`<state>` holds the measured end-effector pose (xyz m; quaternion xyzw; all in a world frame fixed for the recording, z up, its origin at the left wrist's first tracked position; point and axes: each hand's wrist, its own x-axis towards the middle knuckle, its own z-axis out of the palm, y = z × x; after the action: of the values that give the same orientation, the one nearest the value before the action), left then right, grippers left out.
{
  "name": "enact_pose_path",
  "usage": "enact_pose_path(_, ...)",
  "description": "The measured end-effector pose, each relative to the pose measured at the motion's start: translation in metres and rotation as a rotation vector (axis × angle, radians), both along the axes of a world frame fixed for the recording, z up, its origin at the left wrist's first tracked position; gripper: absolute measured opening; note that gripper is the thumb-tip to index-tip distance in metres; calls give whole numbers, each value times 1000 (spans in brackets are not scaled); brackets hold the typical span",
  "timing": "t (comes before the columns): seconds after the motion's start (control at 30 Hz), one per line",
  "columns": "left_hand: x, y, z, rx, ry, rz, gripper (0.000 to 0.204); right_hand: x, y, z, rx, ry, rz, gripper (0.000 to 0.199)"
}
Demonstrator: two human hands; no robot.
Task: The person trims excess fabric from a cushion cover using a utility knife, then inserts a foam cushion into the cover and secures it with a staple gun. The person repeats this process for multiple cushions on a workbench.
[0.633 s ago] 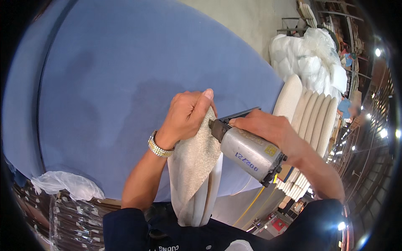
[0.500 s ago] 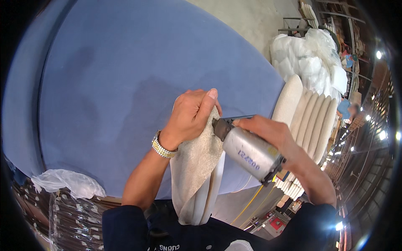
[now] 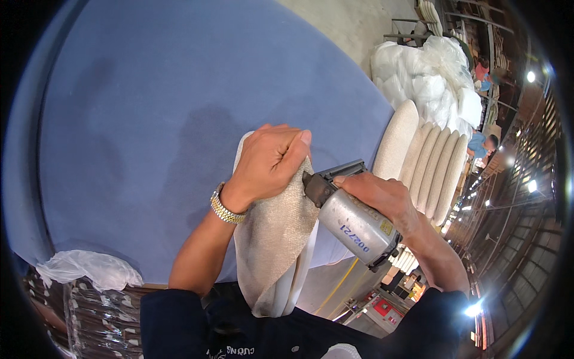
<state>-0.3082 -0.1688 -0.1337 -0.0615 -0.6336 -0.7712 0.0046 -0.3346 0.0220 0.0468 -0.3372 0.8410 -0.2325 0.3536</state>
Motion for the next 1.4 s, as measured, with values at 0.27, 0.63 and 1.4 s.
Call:
enact_pose_path(0.27, 2, -7, 5, -25, 1, -130, 44, 5, 4, 10, -65, 78, 7, 66)
enact_pose_path(0.63, 3, -9, 12, -86, -44, -165, 49, -7, 1, 7, -34, 38, 78, 72)
enact_pose_path(1.4, -8, 12, 10, -183, 50, -62, 48, -35, 2, 2, 75, -76, 62, 82)
